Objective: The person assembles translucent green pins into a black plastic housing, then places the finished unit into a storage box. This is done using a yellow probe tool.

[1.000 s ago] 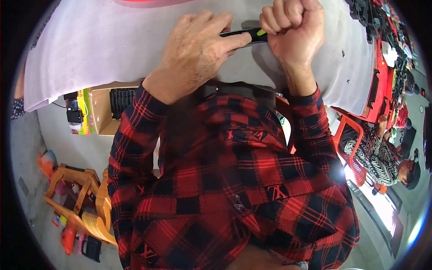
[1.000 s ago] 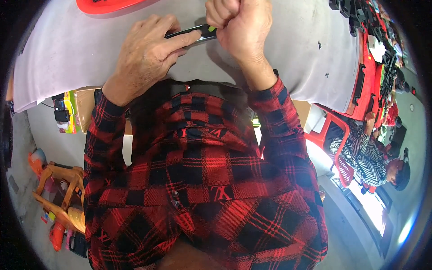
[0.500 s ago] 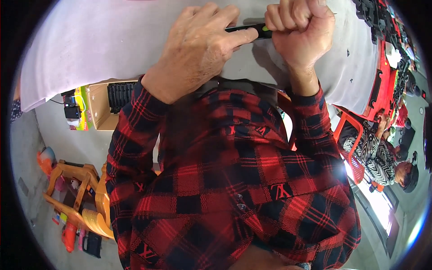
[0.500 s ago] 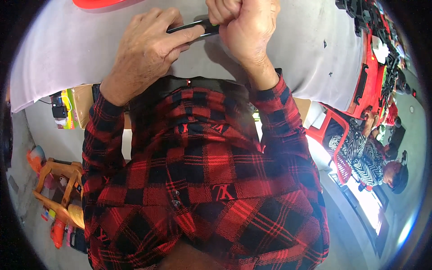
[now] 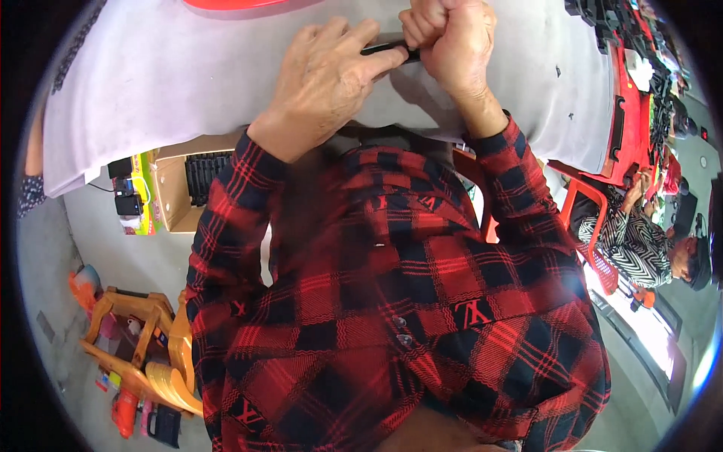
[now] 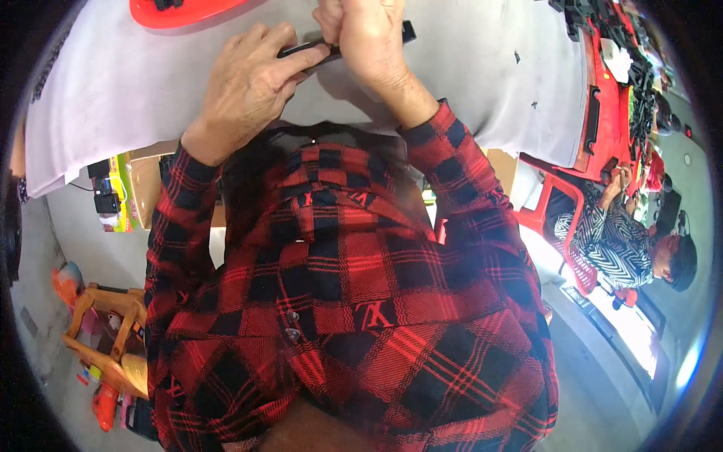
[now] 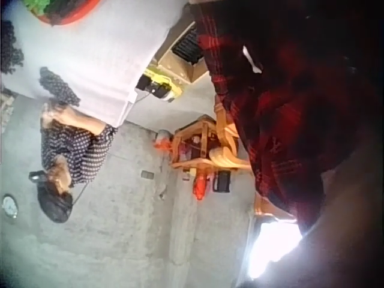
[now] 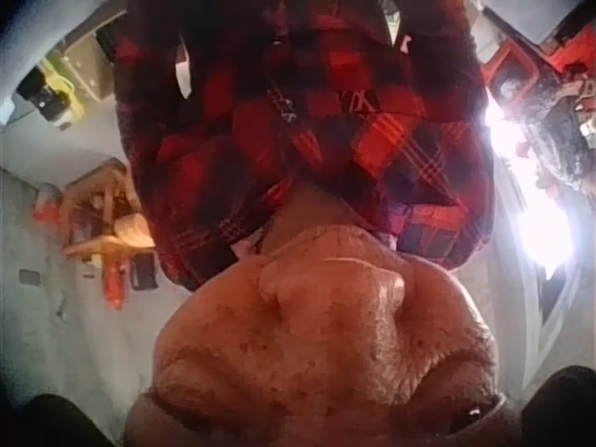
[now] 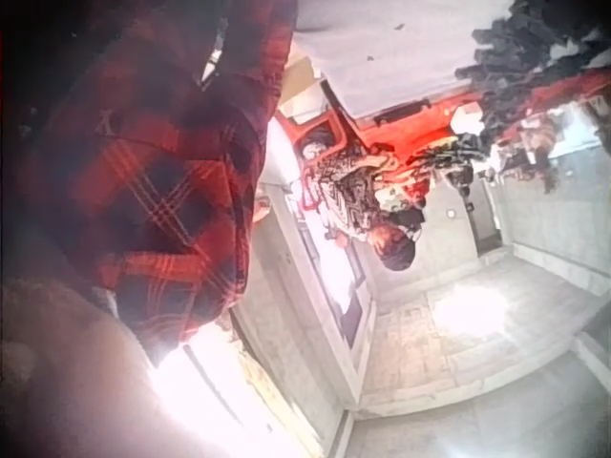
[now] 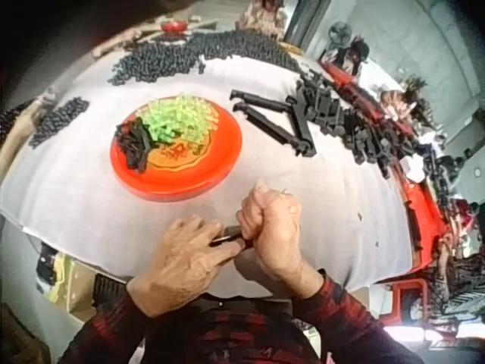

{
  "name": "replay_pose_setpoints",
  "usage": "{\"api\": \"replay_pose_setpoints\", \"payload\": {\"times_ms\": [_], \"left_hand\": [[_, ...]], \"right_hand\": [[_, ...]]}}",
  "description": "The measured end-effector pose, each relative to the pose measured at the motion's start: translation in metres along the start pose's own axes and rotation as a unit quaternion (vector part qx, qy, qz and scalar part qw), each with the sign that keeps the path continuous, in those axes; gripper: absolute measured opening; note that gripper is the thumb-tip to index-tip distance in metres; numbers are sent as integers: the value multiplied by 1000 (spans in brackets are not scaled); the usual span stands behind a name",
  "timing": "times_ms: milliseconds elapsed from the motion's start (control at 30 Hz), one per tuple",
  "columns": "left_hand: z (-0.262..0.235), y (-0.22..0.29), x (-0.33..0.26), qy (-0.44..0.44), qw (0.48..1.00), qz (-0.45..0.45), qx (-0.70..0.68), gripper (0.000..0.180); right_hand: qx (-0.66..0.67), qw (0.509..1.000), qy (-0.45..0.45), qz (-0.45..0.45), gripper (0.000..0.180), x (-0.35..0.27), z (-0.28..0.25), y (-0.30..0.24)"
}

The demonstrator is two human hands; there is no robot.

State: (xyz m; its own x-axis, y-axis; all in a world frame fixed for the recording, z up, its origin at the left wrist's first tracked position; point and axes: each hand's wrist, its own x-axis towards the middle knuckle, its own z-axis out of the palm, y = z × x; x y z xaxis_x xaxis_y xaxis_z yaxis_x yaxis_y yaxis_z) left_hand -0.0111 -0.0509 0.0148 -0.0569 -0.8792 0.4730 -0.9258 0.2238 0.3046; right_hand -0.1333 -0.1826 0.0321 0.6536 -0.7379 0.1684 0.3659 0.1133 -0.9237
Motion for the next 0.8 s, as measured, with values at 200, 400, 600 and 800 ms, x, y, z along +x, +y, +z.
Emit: {"api": "replay_pose_setpoints", "payload": {"times_ms": [200, 400, 600, 800], "left_hand": [[0, 3, -3, -11, 1000, -13, 8, 41], [0, 4, -4, -15, 1000, -20, 9, 39], [-1, 3, -2, 2, 1000, -13, 10, 38], [2, 3, -3, 15, 1000, -12, 12, 34]], "right_hand": [[97, 995, -37, -13, 50, -1, -20, -8], [123, 992, 8, -6, 39, 2, -28, -20], [133, 990, 30, -34, 52, 7, -22, -19], [129, 991, 25, -32, 52, 8, -6, -10]]}}
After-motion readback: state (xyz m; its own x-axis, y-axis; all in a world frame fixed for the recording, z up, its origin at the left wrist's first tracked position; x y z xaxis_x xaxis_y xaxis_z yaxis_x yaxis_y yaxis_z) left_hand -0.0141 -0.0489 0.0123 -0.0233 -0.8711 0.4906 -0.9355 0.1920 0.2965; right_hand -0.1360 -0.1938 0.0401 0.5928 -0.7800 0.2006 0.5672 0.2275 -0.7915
